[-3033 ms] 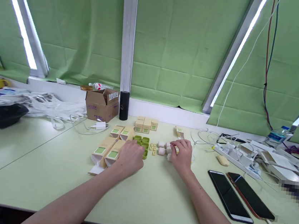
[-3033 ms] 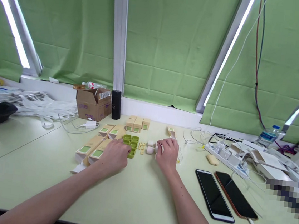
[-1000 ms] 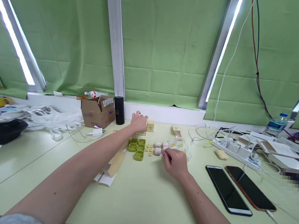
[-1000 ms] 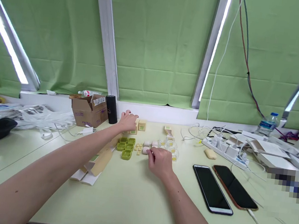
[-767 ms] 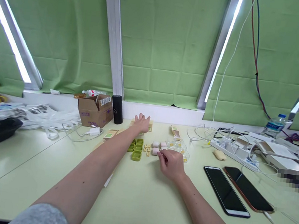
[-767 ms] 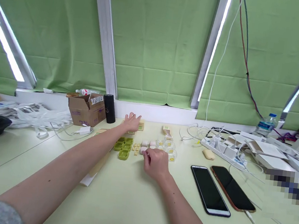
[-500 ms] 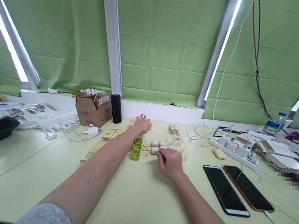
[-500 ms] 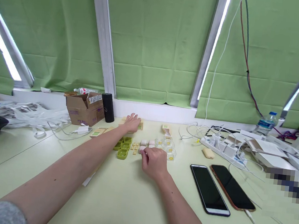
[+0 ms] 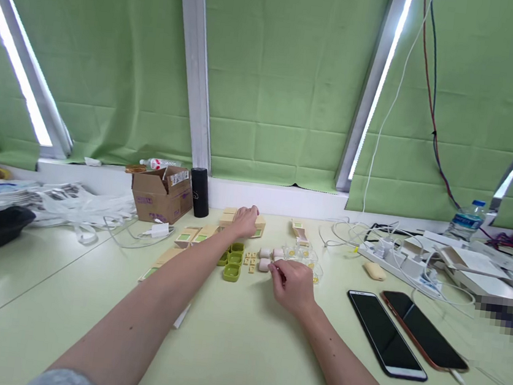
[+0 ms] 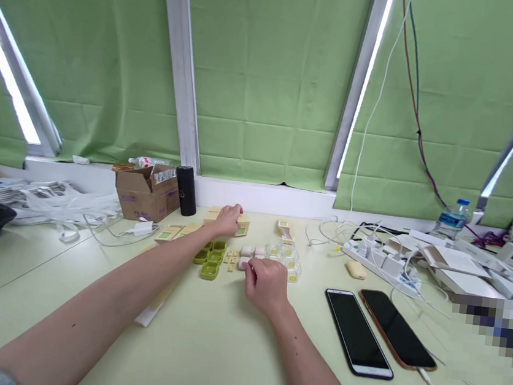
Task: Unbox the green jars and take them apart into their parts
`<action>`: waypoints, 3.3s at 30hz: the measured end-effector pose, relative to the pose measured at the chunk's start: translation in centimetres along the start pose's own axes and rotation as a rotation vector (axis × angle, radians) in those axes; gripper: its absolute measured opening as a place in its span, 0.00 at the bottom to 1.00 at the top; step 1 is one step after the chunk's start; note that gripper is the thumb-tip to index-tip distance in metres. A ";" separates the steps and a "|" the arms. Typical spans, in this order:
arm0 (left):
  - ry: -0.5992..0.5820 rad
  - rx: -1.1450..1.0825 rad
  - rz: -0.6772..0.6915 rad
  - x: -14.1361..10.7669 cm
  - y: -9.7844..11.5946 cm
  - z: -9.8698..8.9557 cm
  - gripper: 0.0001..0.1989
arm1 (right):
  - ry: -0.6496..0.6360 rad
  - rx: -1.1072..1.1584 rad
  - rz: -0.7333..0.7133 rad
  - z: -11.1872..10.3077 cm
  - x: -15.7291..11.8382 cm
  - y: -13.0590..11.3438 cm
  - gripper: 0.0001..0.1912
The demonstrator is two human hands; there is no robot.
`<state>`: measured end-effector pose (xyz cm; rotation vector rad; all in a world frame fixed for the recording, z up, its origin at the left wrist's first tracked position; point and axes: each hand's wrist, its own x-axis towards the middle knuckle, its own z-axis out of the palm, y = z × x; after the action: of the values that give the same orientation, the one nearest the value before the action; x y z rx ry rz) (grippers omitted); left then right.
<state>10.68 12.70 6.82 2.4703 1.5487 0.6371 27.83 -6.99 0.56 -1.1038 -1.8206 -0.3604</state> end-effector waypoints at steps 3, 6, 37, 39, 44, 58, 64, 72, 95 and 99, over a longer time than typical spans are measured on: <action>0.031 -0.192 0.007 -0.6 0.6 -1.1 0.24 | 0.059 0.038 0.021 -0.3 0.2 0.0 0.12; 0.049 -0.397 0.027 -2.1 1.4 -2.5 0.23 | 0.111 0.060 0.032 -0.6 0.5 0.0 0.07; -0.497 -1.657 0.028 -19.7 3.3 -3.1 0.26 | -0.073 0.401 -0.148 -1.9 0.1 -2.8 0.40; -0.458 -1.638 0.023 -19.8 3.4 -3.0 0.27 | -0.099 0.408 -0.126 -2.0 0.1 -2.8 0.41; -0.168 -1.512 -0.012 -19.6 3.6 -1.9 0.32 | -0.099 0.427 -0.071 -2.2 0.3 -2.8 0.41; 0.679 -0.120 0.481 -20.9 3.7 -1.5 0.25 | -0.026 0.562 0.078 -1.7 0.4 -3.2 0.23; 0.819 0.127 0.620 -21.1 4.4 -1.9 0.23 | 0.006 0.522 -0.001 -2.0 0.3 -3.4 0.23; 0.791 0.190 0.666 -21.3 4.3 -1.7 0.21 | 0.017 0.431 -0.059 -2.1 0.4 -3.5 0.26; 0.547 0.208 0.564 -21.2 4.3 -1.3 0.21 | -0.111 0.404 0.066 -1.5 0.4 -3.8 0.32; 0.524 0.195 0.546 -21.1 4.2 -1.1 0.21 | -0.125 0.419 0.114 -1.4 0.4 -3.7 0.31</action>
<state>5.76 -8.03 3.53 3.0755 1.0763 1.3660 25.57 -9.73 2.41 -0.9429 -1.8236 0.1573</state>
